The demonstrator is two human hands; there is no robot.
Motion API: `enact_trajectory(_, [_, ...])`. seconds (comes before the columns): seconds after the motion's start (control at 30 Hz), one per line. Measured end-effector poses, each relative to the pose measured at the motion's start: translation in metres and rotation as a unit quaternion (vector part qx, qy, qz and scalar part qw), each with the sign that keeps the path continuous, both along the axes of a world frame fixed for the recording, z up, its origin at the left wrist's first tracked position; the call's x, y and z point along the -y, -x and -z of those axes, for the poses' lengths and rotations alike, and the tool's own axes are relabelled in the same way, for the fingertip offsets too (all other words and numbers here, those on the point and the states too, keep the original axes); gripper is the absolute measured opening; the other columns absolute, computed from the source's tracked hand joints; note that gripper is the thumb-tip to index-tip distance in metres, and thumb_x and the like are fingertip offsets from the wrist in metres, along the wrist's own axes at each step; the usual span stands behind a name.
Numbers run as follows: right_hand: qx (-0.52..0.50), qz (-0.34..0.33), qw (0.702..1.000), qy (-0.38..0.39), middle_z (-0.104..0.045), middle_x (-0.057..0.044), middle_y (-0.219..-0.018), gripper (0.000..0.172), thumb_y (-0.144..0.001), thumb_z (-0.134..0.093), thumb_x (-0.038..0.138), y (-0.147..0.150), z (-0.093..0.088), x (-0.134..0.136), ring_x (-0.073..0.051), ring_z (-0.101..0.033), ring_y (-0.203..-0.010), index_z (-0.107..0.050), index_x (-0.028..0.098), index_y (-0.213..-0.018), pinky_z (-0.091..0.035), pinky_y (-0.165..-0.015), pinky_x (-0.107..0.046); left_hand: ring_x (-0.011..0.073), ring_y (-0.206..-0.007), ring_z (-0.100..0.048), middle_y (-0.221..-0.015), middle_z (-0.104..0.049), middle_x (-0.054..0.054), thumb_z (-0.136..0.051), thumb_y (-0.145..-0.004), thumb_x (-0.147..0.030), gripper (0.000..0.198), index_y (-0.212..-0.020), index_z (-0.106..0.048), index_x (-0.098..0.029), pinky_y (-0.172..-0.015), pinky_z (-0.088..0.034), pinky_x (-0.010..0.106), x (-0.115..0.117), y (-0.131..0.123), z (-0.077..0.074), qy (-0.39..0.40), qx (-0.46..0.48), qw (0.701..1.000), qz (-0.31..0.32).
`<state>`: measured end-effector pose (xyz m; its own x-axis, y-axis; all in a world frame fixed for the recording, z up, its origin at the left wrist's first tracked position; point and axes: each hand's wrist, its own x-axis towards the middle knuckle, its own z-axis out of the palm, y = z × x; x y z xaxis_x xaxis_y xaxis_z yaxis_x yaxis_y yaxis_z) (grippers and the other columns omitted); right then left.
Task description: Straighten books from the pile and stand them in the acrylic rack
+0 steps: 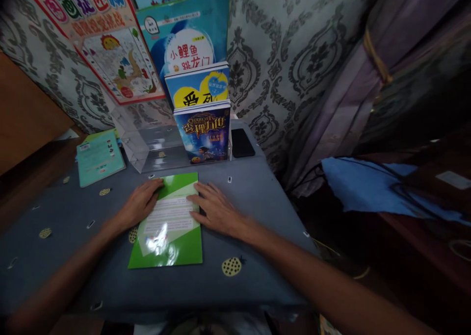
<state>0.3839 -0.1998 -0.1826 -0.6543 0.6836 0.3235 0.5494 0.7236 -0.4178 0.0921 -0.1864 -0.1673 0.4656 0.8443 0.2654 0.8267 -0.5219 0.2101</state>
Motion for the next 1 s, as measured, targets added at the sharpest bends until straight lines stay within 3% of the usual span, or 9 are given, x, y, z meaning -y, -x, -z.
enact_trajectory(0.43, [-0.002,0.003,0.999,-0.034,-0.055,-0.017,-0.144,0.036,-0.095,-0.062,0.034,-0.001,0.003,0.002,-0.031,-0.044,-0.142,-0.064,0.019,-0.129,-0.038,-0.117,-0.056,0.0265,-0.133,-0.055,-0.140,-0.060,0.015,-0.037,-0.097,-0.012,0.040,-0.132,-0.055,-0.015,-0.110,-0.045,0.051,-0.023,-0.059,0.001,0.007,0.020,0.995,0.097])
enact_trajectory(0.6, [-0.005,-0.003,1.000,-0.025,-0.053,-0.019,-0.145,0.035,-0.095,-0.061,0.032,-0.001,0.000,0.002,-0.032,-0.044,-0.142,-0.064,0.017,-0.127,-0.039,-0.116,-0.056,0.0266,-0.134,-0.054,-0.139,-0.062,0.015,-0.037,-0.098,-0.012,0.038,-0.131,-0.056,-0.016,-0.109,-0.044,0.051,-0.029,-0.078,-0.004,0.018,0.014,0.991,0.130])
enact_trajectory(1.0, [-0.020,-0.005,1.000,-0.013,-0.054,-0.018,-0.145,0.040,-0.096,-0.060,0.037,-0.001,0.003,-0.001,-0.030,-0.044,-0.142,-0.063,0.017,-0.131,-0.038,-0.117,-0.054,0.0234,-0.137,-0.052,-0.142,-0.061,0.012,-0.035,-0.101,-0.017,0.041,-0.138,-0.053,-0.019,-0.110,-0.041,0.049,-0.033,-0.076,0.008,0.007,0.023,0.992,0.123])
